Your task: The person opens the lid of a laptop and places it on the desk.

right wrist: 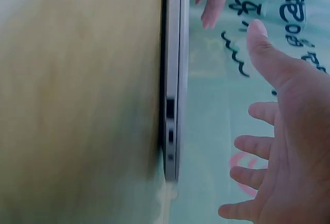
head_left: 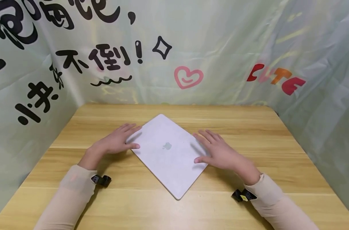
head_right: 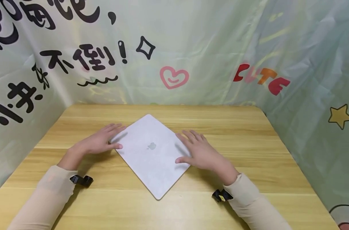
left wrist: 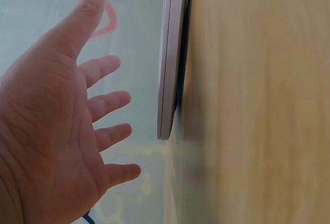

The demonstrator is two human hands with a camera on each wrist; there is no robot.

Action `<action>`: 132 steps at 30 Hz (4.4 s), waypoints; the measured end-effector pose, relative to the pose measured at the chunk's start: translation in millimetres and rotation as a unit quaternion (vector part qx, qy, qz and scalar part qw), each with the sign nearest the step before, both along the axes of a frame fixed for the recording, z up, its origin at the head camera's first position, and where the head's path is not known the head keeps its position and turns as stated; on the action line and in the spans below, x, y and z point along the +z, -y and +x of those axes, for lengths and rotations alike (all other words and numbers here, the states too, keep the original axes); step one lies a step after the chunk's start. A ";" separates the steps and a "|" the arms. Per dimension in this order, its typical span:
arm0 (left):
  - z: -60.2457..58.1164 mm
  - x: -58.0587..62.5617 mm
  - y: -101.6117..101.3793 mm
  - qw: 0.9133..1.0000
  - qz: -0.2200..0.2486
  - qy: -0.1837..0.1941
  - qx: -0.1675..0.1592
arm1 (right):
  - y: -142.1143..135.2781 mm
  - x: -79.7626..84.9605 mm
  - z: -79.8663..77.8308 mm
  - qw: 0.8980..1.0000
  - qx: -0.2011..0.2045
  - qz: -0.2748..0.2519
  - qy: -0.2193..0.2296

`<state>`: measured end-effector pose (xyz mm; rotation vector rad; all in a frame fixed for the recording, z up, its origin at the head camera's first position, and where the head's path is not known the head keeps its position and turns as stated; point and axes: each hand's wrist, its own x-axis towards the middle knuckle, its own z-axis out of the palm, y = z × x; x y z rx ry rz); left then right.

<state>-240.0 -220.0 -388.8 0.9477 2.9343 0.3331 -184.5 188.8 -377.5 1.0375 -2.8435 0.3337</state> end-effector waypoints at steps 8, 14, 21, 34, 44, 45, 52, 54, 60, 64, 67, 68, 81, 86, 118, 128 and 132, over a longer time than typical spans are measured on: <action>4.3 -1.6 -5.8 0.999 0.023 0.022 -0.021 | 18.4 -4.1 12.8 0.999 0.034 0.025 -0.014; 4.2 -7.1 -10.1 0.998 0.032 0.038 -0.034 | 28.0 -4.3 21.4 0.998 0.057 0.026 -0.024; 6.1 -10.6 -14.2 0.997 0.027 0.042 -0.052 | 39.6 -2.6 26.0 0.996 0.083 0.035 -0.010; 12.8 -13.1 -20.6 0.996 0.006 0.073 -0.042 | 56.6 -7.9 39.9 0.991 0.113 0.064 -0.007; 14.8 -10.0 -17.2 0.995 0.003 0.072 -0.067 | 72.0 -14.3 46.2 0.987 0.137 0.081 -0.003; 14.7 -9.7 -17.2 0.995 0.002 0.070 -0.068 | 72.8 -14.6 47.1 0.987 0.137 0.083 -0.001; 12.7 -10.0 -19.2 0.995 -0.012 0.070 -0.072 | 75.0 -16.6 51.4 0.985 0.132 0.107 0.003; 11.9 -10.9 -19.8 0.995 -0.012 0.070 -0.068 | 75.6 -17.7 51.8 0.985 0.131 0.109 -0.001; 11.2 -13.4 -19.9 0.996 -0.015 0.058 -0.063 | 78.4 -18.4 54.6 0.985 0.132 0.109 -0.001; 11.8 -14.4 -19.4 0.997 -0.018 0.055 -0.059 | 80.0 -17.4 58.2 0.984 0.125 0.125 0.016; 12.4 -15.0 -19.6 0.997 -0.018 0.049 -0.059 | 80.3 -16.6 60.5 0.983 0.119 0.136 0.026; 12.7 -15.3 -19.7 0.997 -0.018 0.046 -0.059 | 80.4 -16.3 61.2 0.983 0.117 0.138 0.028; 15.3 -14.6 -22.5 0.998 -0.024 0.050 -0.043 | 86.5 -12.3 65.2 0.986 0.094 0.136 0.011; 16.1 -13.4 -25.6 0.997 -0.038 0.054 -0.039 | 85.0 -13.5 65.6 0.985 0.087 0.148 0.019; 35.9 -9.6 -40.9 0.995 -0.044 0.039 -0.078 | 34.3 -8.1 57.3 0.984 0.126 0.115 0.047; 46.4 -8.2 -44.6 0.995 -0.051 0.035 -0.073 | 23.5 -6.9 52.5 0.981 0.143 0.126 0.044; 49.8 -7.1 -46.1 0.995 -0.049 0.030 -0.077 | 17.7 -6.8 50.0 0.981 0.148 0.118 0.052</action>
